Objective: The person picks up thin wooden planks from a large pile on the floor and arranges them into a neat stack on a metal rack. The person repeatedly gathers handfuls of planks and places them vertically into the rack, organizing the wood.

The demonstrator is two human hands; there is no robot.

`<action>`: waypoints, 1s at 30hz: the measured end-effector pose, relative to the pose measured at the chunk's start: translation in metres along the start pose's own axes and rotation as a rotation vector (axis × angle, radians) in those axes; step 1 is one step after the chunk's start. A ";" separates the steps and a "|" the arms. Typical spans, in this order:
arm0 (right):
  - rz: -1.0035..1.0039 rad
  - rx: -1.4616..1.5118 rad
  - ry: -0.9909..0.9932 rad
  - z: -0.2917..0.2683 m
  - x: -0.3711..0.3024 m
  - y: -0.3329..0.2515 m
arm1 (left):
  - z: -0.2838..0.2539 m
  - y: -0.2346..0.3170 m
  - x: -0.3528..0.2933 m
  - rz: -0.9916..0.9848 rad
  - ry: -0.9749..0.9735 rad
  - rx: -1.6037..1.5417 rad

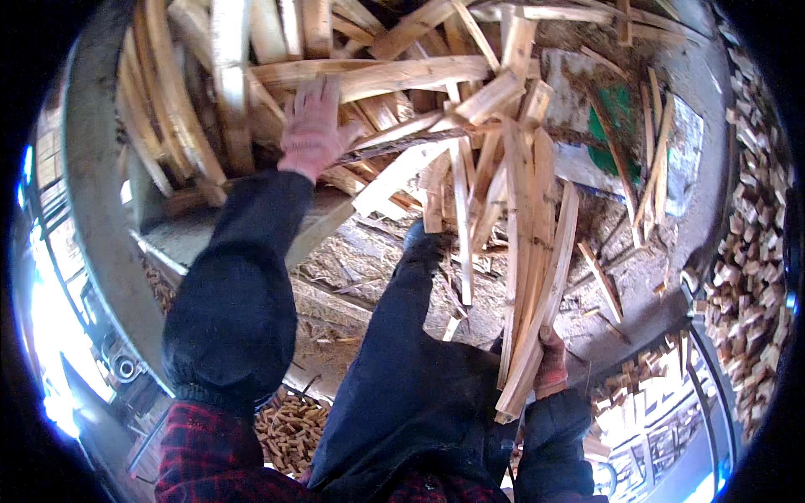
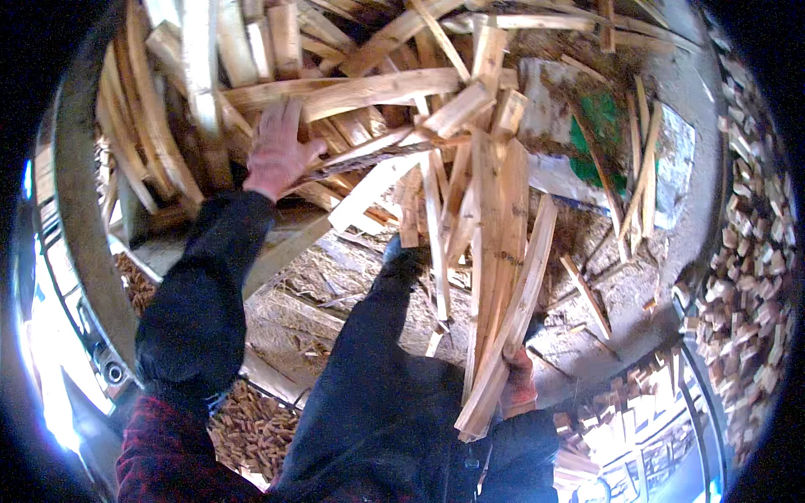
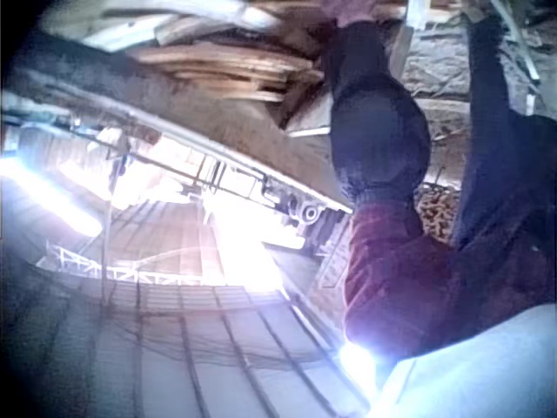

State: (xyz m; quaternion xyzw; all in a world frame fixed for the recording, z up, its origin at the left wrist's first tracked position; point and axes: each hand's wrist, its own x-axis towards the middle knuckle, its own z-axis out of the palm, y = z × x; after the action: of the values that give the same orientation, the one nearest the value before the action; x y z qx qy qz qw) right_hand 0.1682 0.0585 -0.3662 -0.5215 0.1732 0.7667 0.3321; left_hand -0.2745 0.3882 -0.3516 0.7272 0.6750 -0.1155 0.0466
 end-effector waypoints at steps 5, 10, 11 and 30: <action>0.164 0.159 0.122 0.020 -0.003 -0.007 | 0.049 0.006 0.063 0.010 -0.159 0.262; 0.041 0.101 0.039 0.019 0.008 0.019 | 0.006 0.053 0.031 -0.186 -0.470 0.033; 0.004 0.048 0.033 0.021 0.006 0.020 | 0.000 0.068 0.018 -0.228 -0.589 -0.114; -0.052 0.066 0.180 -0.008 -0.153 0.034 | -0.086 0.282 -0.342 -0.451 -1.685 -1.449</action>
State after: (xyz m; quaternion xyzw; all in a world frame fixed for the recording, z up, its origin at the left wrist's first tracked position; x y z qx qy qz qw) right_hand 0.1861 -0.0216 -0.2323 -0.5814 0.2140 0.7016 0.3522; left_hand -0.0065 0.0521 -0.2141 0.0816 0.4523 -0.1561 0.8743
